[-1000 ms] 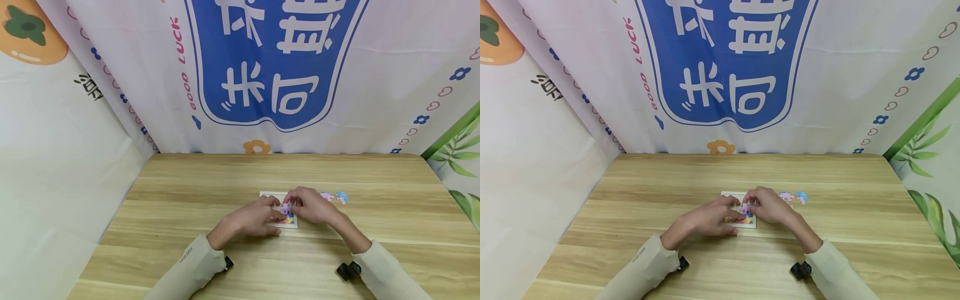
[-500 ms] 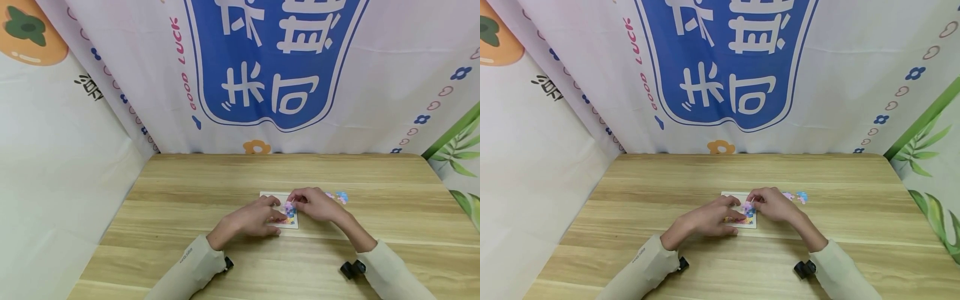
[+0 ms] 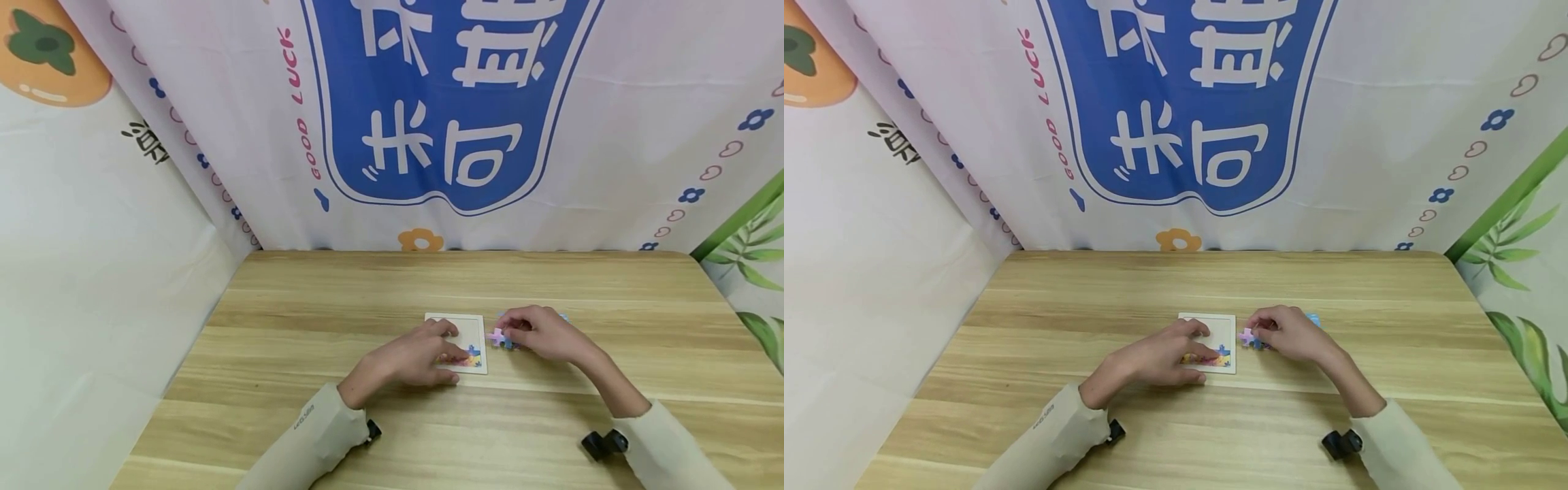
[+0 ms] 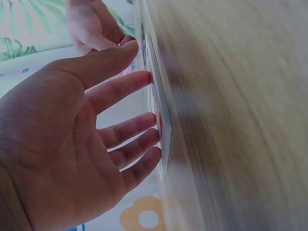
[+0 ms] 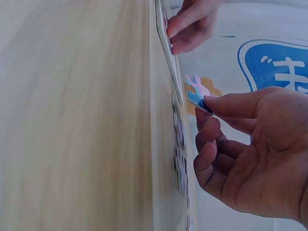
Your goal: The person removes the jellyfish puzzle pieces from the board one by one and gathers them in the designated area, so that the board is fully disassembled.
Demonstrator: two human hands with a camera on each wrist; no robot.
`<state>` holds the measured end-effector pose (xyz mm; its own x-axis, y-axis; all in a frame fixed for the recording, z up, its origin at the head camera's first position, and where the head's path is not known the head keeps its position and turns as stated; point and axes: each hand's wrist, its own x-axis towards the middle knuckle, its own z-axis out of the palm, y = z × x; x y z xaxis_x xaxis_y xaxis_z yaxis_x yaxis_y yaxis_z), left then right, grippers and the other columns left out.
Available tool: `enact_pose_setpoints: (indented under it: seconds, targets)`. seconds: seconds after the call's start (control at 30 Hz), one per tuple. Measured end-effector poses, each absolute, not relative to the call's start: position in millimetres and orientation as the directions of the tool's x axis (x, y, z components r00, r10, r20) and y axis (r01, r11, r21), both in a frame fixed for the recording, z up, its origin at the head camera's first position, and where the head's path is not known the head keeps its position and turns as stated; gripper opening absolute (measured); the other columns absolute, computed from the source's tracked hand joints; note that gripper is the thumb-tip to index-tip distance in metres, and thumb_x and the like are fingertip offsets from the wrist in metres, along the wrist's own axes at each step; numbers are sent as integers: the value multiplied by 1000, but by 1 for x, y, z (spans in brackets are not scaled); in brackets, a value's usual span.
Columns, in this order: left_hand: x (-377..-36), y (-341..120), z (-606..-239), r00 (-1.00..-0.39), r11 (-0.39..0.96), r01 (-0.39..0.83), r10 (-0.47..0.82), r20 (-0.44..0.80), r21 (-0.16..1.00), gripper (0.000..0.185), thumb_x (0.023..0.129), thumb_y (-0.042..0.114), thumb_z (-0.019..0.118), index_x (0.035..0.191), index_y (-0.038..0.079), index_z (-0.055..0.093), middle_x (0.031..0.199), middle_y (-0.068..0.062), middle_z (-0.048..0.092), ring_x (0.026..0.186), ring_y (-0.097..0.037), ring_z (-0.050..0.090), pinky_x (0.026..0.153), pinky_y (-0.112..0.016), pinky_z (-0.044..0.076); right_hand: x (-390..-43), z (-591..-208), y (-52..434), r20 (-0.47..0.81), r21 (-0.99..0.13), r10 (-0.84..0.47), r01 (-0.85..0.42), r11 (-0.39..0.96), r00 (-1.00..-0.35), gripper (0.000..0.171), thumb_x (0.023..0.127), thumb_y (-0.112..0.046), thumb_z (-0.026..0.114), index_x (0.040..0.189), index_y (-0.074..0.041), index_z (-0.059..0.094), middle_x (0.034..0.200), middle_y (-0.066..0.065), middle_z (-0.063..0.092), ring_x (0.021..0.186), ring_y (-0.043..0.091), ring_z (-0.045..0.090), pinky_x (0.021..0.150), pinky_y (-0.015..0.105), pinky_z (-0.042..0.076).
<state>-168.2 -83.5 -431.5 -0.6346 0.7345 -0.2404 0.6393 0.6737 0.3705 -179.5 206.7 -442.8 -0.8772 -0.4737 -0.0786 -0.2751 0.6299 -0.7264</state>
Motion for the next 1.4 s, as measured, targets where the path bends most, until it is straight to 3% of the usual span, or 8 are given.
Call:
enact_pose_setpoints:
  seconds: [0.3, 0.8, 1.4]
  targets:
    - [-167, -84, -433, -640, 676, 637, 732, -234, 371, 46, 102, 40, 75, 145, 26, 70, 160, -5, 51, 148, -21, 47, 134, -52, 26, -174, -444, 229, -130, -755, -450, -207, 623, -883, 19, 107, -12, 63, 119, -6, 77, 85, 2, 67, 69, 11, 54, 59, 25, 44]
    - [-166, -85, -437, -647, 672, 643, 733, -210, 368, 44, 102, 40, 75, 143, 26, 71, 160, -5, 50, 148, -22, 47, 134, -52, 26, -168, -450, 255, -117, -708, -418, -220, 671, -901, 17, 106, -12, 66, 116, -7, 78, 97, 1, 70, 81, 11, 51, 68, 25, 44]
    - [-165, -84, -438, -658, 677, 635, 726, -198, 372, 41, 102, 41, 75, 140, 27, 73, 159, -4, 50, 149, -25, 46, 135, -55, 21, -164, -454, 275, -120, -718, -424, -216, 661, -898, 19, 106, -11, 64, 119, -6, 78, 101, 1, 71, 82, 7, 50, 70, 24, 43]
